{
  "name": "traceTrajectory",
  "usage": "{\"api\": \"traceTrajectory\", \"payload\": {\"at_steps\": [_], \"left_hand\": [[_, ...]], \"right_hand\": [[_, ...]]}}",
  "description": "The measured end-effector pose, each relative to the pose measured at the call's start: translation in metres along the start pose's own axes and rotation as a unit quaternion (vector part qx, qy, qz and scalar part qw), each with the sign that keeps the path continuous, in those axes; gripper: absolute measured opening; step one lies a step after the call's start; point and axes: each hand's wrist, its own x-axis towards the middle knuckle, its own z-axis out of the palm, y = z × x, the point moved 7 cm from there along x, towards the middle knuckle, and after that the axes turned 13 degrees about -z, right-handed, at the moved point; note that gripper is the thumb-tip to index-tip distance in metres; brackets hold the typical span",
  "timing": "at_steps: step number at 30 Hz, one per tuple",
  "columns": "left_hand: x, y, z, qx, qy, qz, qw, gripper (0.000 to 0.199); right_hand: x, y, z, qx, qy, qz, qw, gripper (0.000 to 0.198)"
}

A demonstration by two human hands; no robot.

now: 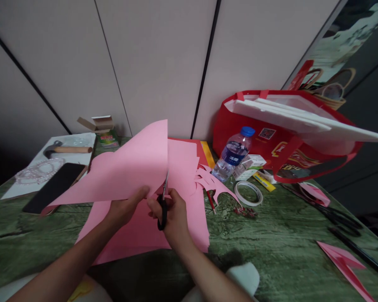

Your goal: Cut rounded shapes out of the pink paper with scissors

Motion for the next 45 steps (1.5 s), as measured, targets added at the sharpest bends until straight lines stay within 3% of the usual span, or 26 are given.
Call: {"api": "traceTrajectory", "payload": {"at_steps": [4,10,16,23,29,45], "left_hand": [[0.002,-0.003,-0.002,0.013,0.016,-0.015,1.000,0.024],[0.002,0.002,-0.002,-0.018,0.000,0.031,0.999,0.022],[0.002,0.006,-0.003,-0.046,0.021,0.057,0.997,0.025],[0.003,0.005,-0.003,0.002,0.001,-0.006,1.000,0.031],[0.004,0.002,-0.004,0.006,-0.024,0.000,1.000,0.040],[0.007,-0.001,-0.003,0.004,-0.038,0.004,0.999,0.035]], "right_hand": [[0.000,0.002,0.000,0.005,-0.004,-0.002,1.000,0.023],[-0.001,0.008,0.000,0.039,-0.010,0.000,0.999,0.023],[-0.002,0.011,0.003,0.033,-0.008,0.021,0.999,0.025],[-0.001,0.007,0.002,0.004,-0.019,0.024,1.000,0.031],[0.003,0.005,-0.001,0.016,-0.022,0.007,1.000,0.045],[0.001,0.004,-0.002,-0.009,-0.017,0.018,1.000,0.043]]}}
